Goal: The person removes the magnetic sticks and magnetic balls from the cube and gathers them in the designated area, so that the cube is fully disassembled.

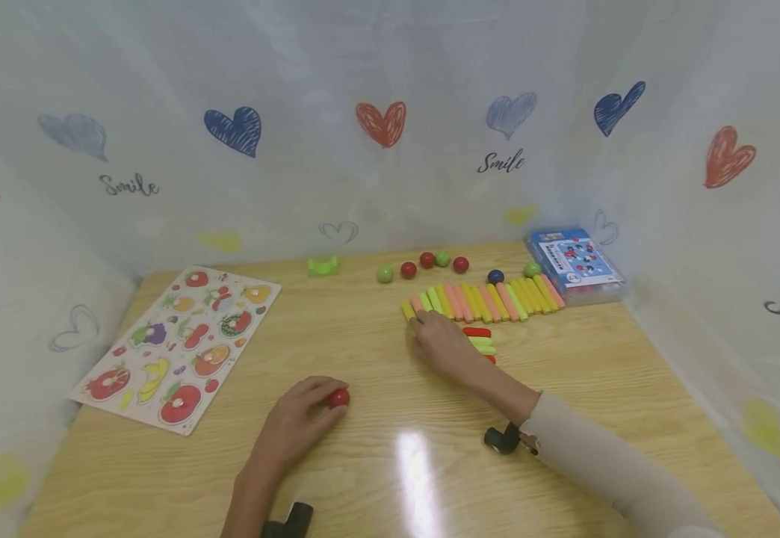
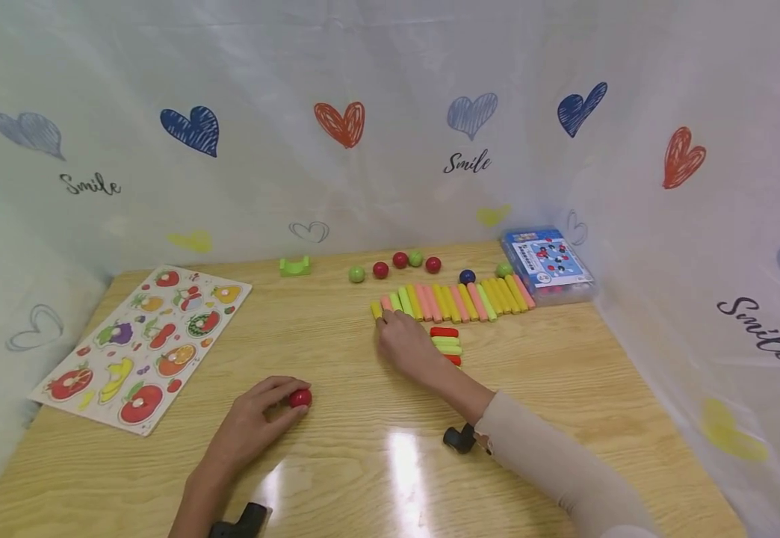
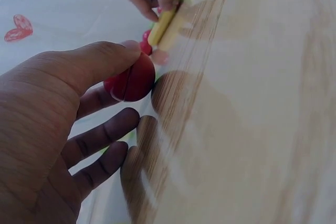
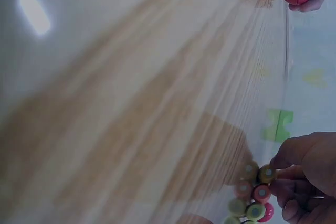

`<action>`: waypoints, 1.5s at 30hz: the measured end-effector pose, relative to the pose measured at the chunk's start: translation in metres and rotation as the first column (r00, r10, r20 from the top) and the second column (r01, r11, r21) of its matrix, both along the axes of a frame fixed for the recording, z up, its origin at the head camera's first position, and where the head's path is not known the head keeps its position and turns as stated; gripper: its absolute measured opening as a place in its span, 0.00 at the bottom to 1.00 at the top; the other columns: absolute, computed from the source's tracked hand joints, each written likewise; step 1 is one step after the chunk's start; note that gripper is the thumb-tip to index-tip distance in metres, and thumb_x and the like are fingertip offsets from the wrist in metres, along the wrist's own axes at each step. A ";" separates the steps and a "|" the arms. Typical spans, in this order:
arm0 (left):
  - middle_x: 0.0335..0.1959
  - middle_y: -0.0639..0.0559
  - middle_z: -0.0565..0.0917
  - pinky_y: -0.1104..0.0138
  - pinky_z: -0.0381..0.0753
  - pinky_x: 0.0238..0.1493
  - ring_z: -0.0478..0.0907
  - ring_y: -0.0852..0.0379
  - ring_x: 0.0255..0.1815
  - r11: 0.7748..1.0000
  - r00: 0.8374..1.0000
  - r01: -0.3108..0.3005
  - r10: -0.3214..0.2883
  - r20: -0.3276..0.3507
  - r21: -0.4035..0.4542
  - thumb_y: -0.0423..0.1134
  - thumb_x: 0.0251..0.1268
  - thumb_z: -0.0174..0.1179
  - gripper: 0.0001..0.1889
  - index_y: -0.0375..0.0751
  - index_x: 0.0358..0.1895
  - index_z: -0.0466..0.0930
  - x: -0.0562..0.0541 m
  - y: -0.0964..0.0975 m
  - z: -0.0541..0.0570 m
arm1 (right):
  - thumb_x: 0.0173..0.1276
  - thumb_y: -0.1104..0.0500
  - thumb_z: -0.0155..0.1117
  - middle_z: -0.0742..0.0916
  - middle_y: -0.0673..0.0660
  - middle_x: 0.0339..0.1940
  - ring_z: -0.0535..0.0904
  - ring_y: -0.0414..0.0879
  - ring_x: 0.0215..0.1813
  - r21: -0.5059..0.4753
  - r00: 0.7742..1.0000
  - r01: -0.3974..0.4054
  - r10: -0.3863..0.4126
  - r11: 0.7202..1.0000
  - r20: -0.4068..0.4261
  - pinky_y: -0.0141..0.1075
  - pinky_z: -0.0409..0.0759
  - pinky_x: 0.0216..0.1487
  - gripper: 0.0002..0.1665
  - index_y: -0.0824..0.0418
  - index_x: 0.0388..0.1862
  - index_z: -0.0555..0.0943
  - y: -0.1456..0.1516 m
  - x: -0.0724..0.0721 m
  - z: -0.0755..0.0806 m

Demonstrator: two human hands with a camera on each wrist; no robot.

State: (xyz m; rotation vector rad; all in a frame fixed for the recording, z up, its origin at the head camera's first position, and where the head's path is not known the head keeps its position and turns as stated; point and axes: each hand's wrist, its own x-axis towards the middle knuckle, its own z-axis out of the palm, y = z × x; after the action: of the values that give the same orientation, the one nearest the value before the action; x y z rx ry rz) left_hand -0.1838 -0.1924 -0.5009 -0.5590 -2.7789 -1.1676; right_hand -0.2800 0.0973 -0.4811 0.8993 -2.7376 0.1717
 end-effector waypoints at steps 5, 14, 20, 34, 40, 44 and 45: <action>0.52 0.67 0.81 0.57 0.80 0.57 0.77 0.61 0.57 1.000 1.000 0.008 -0.008 -0.004 0.000 0.46 0.61 0.72 0.17 0.54 0.53 0.86 0.000 -0.001 0.002 | 0.65 0.67 0.66 0.80 0.56 0.31 0.75 0.47 0.31 -0.002 1.000 0.007 -0.007 1.000 -0.007 0.35 0.77 0.32 0.06 0.67 0.40 0.85 -0.005 0.004 0.005; 0.53 0.64 0.82 0.56 0.80 0.56 0.78 0.61 0.53 0.998 0.998 -0.050 0.049 0.029 0.044 0.45 0.59 0.73 0.22 0.54 0.58 0.83 0.002 -0.002 0.005 | 0.70 0.62 0.66 0.85 0.53 0.40 0.81 0.42 0.41 -0.275 0.924 -0.210 0.282 0.938 0.258 0.27 0.80 0.42 0.12 0.64 0.50 0.85 -0.027 0.034 0.018; 0.47 0.66 0.84 0.60 0.81 0.52 0.80 0.65 0.45 0.966 0.994 -0.110 0.101 0.048 0.234 0.45 0.56 0.74 0.21 0.53 0.54 0.82 0.006 0.006 0.004 | 0.69 0.62 0.68 0.83 0.53 0.54 0.80 0.41 0.50 -0.466 0.794 -0.371 0.534 0.803 0.290 0.24 0.77 0.52 0.20 0.62 0.60 0.80 -0.044 0.046 0.018; 0.52 0.60 0.84 0.67 0.83 0.49 0.82 0.62 0.45 0.941 0.995 -0.090 0.095 0.000 0.327 0.41 0.57 0.74 0.25 0.50 0.59 0.80 0.010 0.018 0.003 | 0.67 0.59 0.71 0.81 0.48 0.55 0.77 0.34 0.55 -0.459 0.842 -0.414 0.522 0.786 0.135 0.22 0.74 0.57 0.20 0.58 0.57 0.81 -0.055 0.044 0.017; 0.48 0.61 0.85 0.62 0.83 0.46 0.79 0.64 0.42 0.979 0.992 -0.113 0.121 -0.039 0.168 0.44 0.60 0.73 0.22 0.46 0.58 0.81 0.005 0.017 0.003 | 0.65 0.61 0.73 0.82 0.49 0.52 0.79 0.38 0.52 -0.457 0.898 -0.291 0.405 0.840 0.172 0.27 0.79 0.53 0.20 0.57 0.56 0.81 -0.042 0.019 0.025; 0.46 0.62 0.84 0.63 0.83 0.47 0.79 0.66 0.43 0.980 0.993 -0.116 0.109 0.053 0.160 0.49 0.63 0.70 0.21 0.48 0.57 0.82 0.002 0.017 -0.001 | 0.66 0.60 0.72 0.83 0.50 0.48 0.80 0.41 0.48 -0.427 0.932 -0.177 0.291 0.886 0.218 0.32 0.81 0.50 0.19 0.58 0.55 0.80 -0.035 -0.007 0.035; 0.46 0.61 0.84 0.63 0.82 0.48 0.79 0.66 0.43 0.979 0.992 -0.116 0.105 0.074 0.165 0.50 0.62 0.70 0.21 0.49 0.56 0.82 0.001 0.018 -0.003 | 0.66 0.60 0.72 0.83 0.51 0.48 0.80 0.42 0.48 -0.412 0.939 -0.152 0.261 0.898 0.223 0.33 0.81 0.49 0.19 0.59 0.54 0.80 -0.034 -0.014 0.037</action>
State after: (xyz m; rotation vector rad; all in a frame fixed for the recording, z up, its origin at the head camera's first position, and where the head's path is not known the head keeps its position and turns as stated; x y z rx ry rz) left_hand -0.1828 -0.1748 -0.5034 -0.3520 -2.6878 -1.4023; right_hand -0.2937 0.0638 -0.4443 1.1135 -2.6831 0.9135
